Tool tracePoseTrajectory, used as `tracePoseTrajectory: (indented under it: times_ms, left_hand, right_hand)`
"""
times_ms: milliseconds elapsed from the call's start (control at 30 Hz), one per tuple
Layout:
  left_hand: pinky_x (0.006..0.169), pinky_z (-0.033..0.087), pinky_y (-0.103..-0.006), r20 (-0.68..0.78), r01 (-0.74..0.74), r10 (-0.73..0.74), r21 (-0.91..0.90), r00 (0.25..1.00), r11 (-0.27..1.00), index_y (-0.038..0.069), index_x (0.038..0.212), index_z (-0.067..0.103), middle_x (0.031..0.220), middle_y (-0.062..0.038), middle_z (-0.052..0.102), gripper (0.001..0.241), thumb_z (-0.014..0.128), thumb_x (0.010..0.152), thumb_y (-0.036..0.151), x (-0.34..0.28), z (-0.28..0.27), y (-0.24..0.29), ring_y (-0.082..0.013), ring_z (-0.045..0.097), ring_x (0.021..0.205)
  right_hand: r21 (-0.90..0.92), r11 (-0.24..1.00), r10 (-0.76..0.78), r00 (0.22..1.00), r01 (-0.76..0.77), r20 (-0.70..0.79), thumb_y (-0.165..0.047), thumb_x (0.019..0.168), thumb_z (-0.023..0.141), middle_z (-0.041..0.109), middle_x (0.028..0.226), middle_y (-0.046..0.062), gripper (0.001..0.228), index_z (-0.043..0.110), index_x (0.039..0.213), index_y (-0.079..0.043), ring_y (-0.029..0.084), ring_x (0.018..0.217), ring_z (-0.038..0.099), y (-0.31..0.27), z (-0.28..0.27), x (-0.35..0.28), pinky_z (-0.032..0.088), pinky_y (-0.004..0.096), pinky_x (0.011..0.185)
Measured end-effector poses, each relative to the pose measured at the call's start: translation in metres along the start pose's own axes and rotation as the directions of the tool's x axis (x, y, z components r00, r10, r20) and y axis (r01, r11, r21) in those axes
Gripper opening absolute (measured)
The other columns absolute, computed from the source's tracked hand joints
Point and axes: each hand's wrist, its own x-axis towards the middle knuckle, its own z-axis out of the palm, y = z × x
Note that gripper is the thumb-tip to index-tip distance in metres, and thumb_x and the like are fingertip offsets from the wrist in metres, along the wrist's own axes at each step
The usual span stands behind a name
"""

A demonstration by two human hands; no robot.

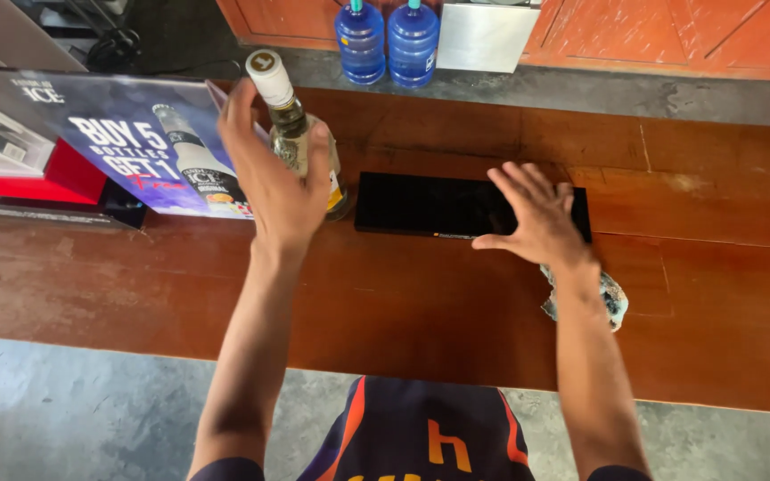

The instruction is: Cleaning a wooden bar counter and wiping down liquor bottles using a cloth.

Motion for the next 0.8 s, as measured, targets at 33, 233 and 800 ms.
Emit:
tracePoseTrajectory:
  times_ms: [33,233,800]
  left_hand:
    - [0.114,0.042,-0.0518,0.004,0.004,-0.004,0.003,1.0,1.0,-0.007,0.148,0.029,0.144,-0.025,0.045,0.066,0.074,0.103,0.011,-0.005,-0.005,0.004,-0.0413,0.053,0.129]
    - [0.113,0.042,-0.0463,-0.164,-0.054,0.055,0.012,0.985,0.998,0.007,0.136,0.046,0.135,-0.016,0.051,0.046,0.073,0.099,0.009,-0.04,0.002,0.017,-0.0361,0.053,0.126]
    - [0.1,0.044,-0.0486,0.526,-0.167,0.131,0.021,0.84,0.986,0.015,0.123,0.069,0.117,0.0,0.068,0.035,0.074,0.088,0.014,-0.105,0.055,0.036,-0.022,0.062,0.112]
  right_hand:
    - [0.003,1.0,-0.001,1.0,0.001,0.005,-0.066,0.063,0.084,0.042,0.16,0.007,0.108,0.046,0.153,-0.019,0.028,0.149,0.033,0.004,-0.002,0.001,0.019,0.067,0.115]
    - [0.066,0.993,0.084,0.987,-0.094,0.139,-0.052,0.059,0.091,0.044,0.155,0.007,0.112,0.043,0.154,-0.018,0.03,0.146,0.037,0.029,-0.003,-0.001,0.014,0.071,0.119]
    - [-0.216,0.969,-0.217,0.841,0.123,-0.496,-0.006,0.078,0.085,0.054,0.121,0.008,0.05,0.065,0.123,-0.014,0.03,0.109,0.059,0.019,0.006,-0.068,0.05,0.046,0.094]
